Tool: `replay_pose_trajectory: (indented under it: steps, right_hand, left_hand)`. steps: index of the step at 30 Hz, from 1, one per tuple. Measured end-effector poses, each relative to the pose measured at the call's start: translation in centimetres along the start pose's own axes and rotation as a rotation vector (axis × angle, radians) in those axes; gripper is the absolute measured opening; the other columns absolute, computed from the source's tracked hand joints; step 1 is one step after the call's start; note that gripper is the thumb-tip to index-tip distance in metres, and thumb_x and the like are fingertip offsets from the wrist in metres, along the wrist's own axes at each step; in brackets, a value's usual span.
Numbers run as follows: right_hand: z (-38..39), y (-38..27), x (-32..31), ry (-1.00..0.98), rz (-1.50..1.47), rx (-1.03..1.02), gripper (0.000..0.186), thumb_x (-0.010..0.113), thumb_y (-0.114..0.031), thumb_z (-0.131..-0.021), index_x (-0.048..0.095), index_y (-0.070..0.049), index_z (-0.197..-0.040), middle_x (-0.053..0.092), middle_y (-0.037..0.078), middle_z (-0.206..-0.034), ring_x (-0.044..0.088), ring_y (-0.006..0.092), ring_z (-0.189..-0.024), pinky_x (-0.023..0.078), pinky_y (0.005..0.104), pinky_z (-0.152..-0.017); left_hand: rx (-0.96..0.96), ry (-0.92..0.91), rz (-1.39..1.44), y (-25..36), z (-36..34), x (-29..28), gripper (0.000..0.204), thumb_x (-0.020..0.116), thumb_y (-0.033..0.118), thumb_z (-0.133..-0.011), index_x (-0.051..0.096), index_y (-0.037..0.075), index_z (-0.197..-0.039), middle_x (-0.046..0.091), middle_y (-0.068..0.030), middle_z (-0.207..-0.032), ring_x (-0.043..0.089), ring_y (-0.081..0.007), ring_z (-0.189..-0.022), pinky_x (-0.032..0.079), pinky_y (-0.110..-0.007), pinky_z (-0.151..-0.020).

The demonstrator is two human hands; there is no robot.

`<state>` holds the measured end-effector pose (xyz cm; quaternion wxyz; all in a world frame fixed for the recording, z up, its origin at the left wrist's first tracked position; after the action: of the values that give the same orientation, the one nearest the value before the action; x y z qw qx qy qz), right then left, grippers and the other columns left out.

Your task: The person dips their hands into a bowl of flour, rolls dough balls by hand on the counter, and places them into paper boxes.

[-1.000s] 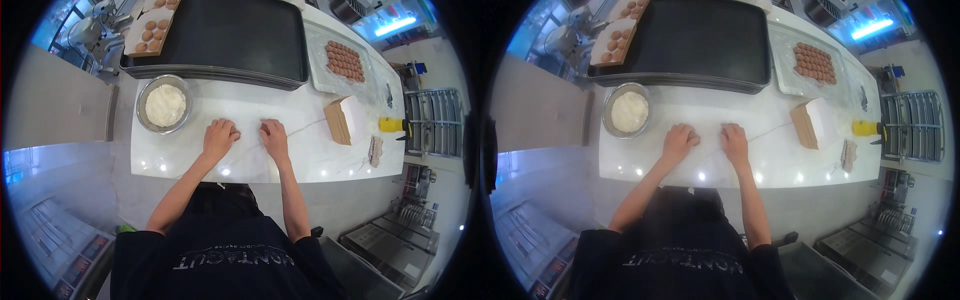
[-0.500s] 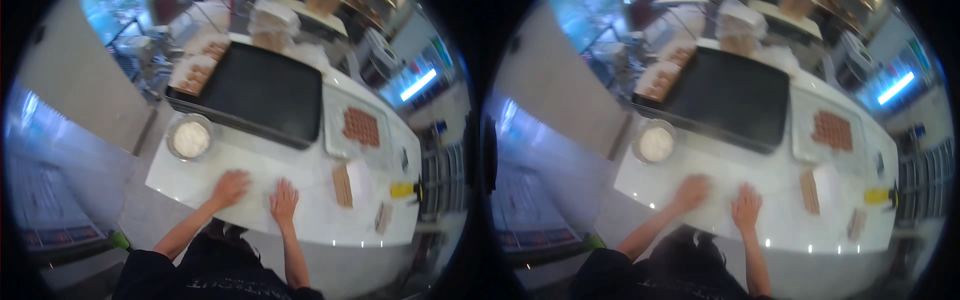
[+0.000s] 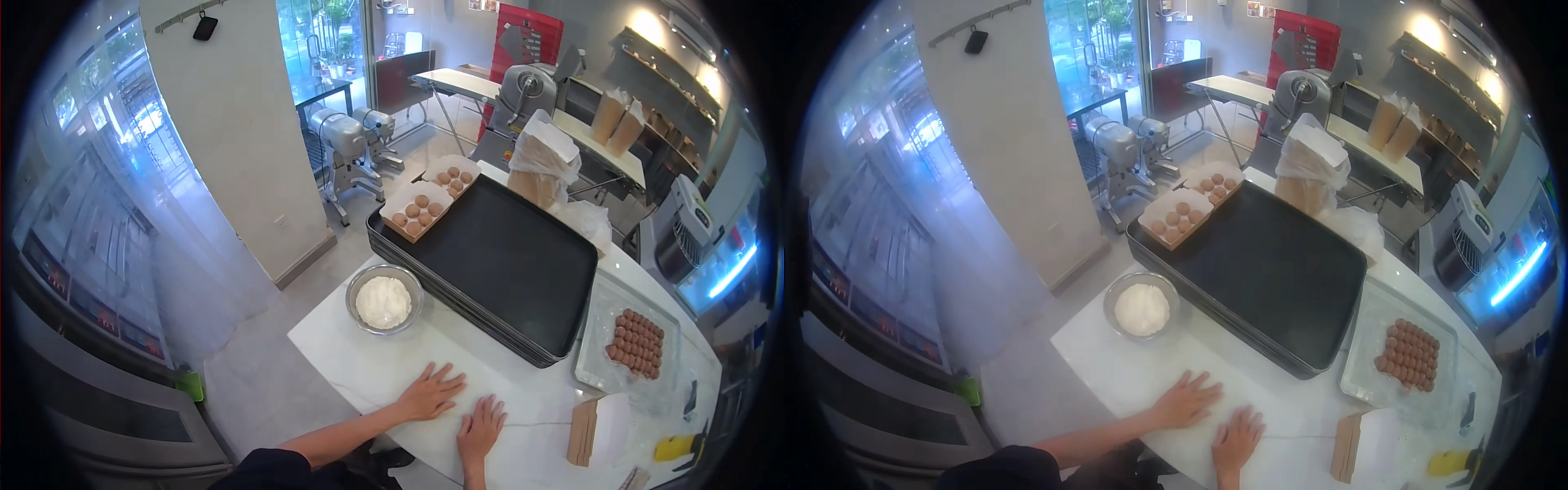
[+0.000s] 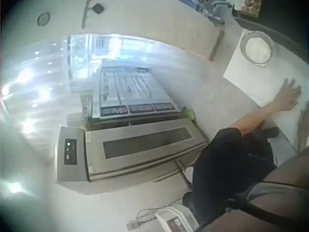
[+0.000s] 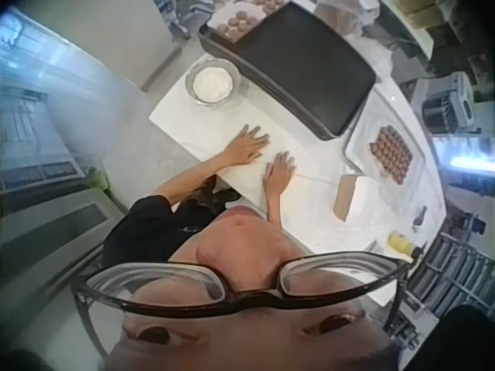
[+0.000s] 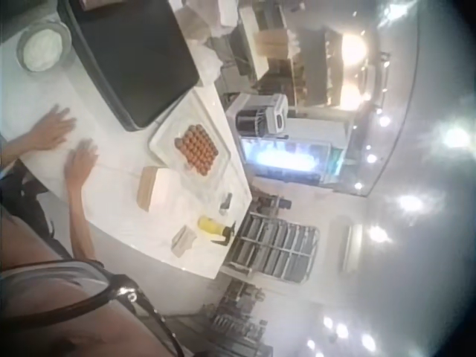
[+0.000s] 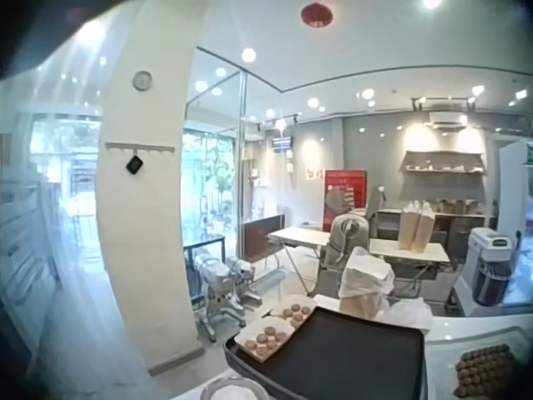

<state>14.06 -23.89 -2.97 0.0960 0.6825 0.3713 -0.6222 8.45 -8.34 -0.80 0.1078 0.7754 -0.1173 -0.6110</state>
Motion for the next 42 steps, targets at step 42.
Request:
replay_pose_trajectory:
  steps: [42]
  right_hand:
    - [-0.5, -1.0, 0.4, 0.107, -0.058, 0.021, 0.053, 0.059, -0.020, -0.084, 0.057, 0.001, -0.133, 0.046, 0.027, -0.145, 0.034, 0.0453, -0.141, 0.018, 0.0648, -0.116]
  left_hand:
    - [-0.239, 0.115, -0.107, -3.0, -0.9, -0.8, 0.050, 0.056, 0.033, -0.096, 0.052, 0.008, -0.139, 0.051, -0.0069, -0.146, 0.040, -0.0300, -0.140, 0.032, -0.056, -0.112]
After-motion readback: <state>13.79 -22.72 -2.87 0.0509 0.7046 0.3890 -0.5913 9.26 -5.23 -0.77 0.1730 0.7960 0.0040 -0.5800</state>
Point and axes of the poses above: each hand's wrist, its own z-axis away from the middle knuckle, its own x-axis out of the palm, y = z × x, the point moved 8 cm from there along -z, towards the middle knuckle
